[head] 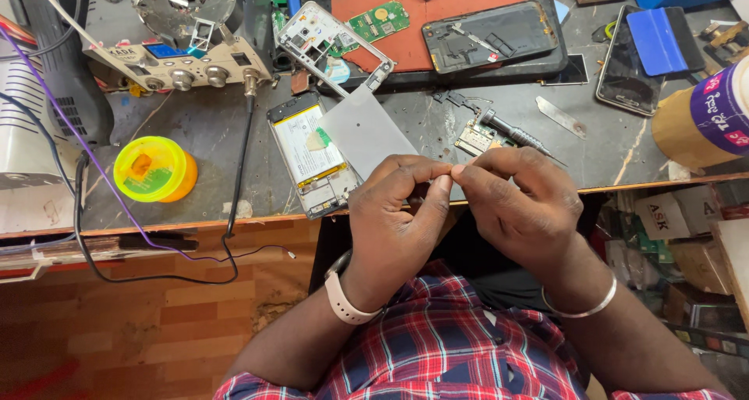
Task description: The person works on a disassembled smartphone at a repair bench. They peel a protective film from a small component, place it into the phone chassis, and use a screwdriver to secure internal parts. They then retrieve a circuit board from a drawer and install it into the phone, aligning and seating it carefully.
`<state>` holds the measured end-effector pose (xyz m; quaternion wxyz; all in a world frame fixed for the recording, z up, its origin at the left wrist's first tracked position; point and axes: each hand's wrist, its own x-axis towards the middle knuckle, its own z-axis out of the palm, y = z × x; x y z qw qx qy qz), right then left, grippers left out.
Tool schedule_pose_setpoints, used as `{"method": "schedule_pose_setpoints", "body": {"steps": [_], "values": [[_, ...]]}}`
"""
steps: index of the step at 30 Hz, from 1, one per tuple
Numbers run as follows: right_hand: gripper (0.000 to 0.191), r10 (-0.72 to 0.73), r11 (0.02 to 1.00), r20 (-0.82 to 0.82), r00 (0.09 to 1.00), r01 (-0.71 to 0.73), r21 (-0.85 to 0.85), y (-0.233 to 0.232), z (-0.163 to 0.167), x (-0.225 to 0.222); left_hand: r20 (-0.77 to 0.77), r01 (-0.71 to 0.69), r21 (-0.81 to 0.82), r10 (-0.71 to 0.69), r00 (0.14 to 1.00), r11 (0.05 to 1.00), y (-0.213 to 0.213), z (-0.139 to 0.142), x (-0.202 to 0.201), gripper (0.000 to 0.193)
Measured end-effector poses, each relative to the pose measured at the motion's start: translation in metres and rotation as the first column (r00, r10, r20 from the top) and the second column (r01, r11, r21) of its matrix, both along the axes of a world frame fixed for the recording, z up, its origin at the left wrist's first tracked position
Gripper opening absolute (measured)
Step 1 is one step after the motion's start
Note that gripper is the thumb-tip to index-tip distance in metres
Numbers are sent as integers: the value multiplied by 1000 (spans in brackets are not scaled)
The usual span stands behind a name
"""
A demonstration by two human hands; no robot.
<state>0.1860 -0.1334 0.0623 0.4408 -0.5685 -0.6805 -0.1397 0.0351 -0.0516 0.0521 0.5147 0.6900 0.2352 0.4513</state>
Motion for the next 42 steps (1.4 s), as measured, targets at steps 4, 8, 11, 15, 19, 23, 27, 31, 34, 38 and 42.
{"method": "schedule_pose_setpoints", "body": {"steps": [4,8,11,15,19,23,27,31,34,38,42], "values": [[22,-23,1000,14,1000,23,8,3,-4,-3,-19,-25,10,25,1000,1000,0,0,1,10],[18,-62,996,-223,973,46,-76,2,-10,-9,15,-6,93,4,1000,996,2,-1,-2,18],[13,-53,971,-630,774,-106,-213,2,-13,-8,65,20,91,-26,998,996,5,-4,-5,16],[14,-130,915,-833,538,-258,-310,-1,-14,-2,59,43,124,-51,997,991,9,-5,-8,14],[17,-202,867,-867,455,-330,-374,-5,-18,4,9,55,145,-57,998,988,10,-4,-12,12],[18,-202,819,-971,124,-523,-237,-1,-27,16,-13,75,205,-74,997,976,12,0,-15,15],[17,-250,772,-956,-156,-628,-99,-2,-36,28,-57,79,356,-63,996,931,13,4,-19,23],[18,-226,739,-948,-225,-673,-16,-4,-43,33,-111,111,482,-65,992,869,16,7,-23,29],[17,-202,752,-938,-280,-659,35,-5,-45,32,-131,130,531,-70,989,837,19,8,-24,32],[17,-207,752,-936,-286,-659,35,-5,-46,31,-117,114,550,-59,991,827,20,6,-25,32],[17,-198,743,-940,-277,-669,40,-3,-46,30,-101,96,537,-49,994,838,20,3,-26,30]]}}
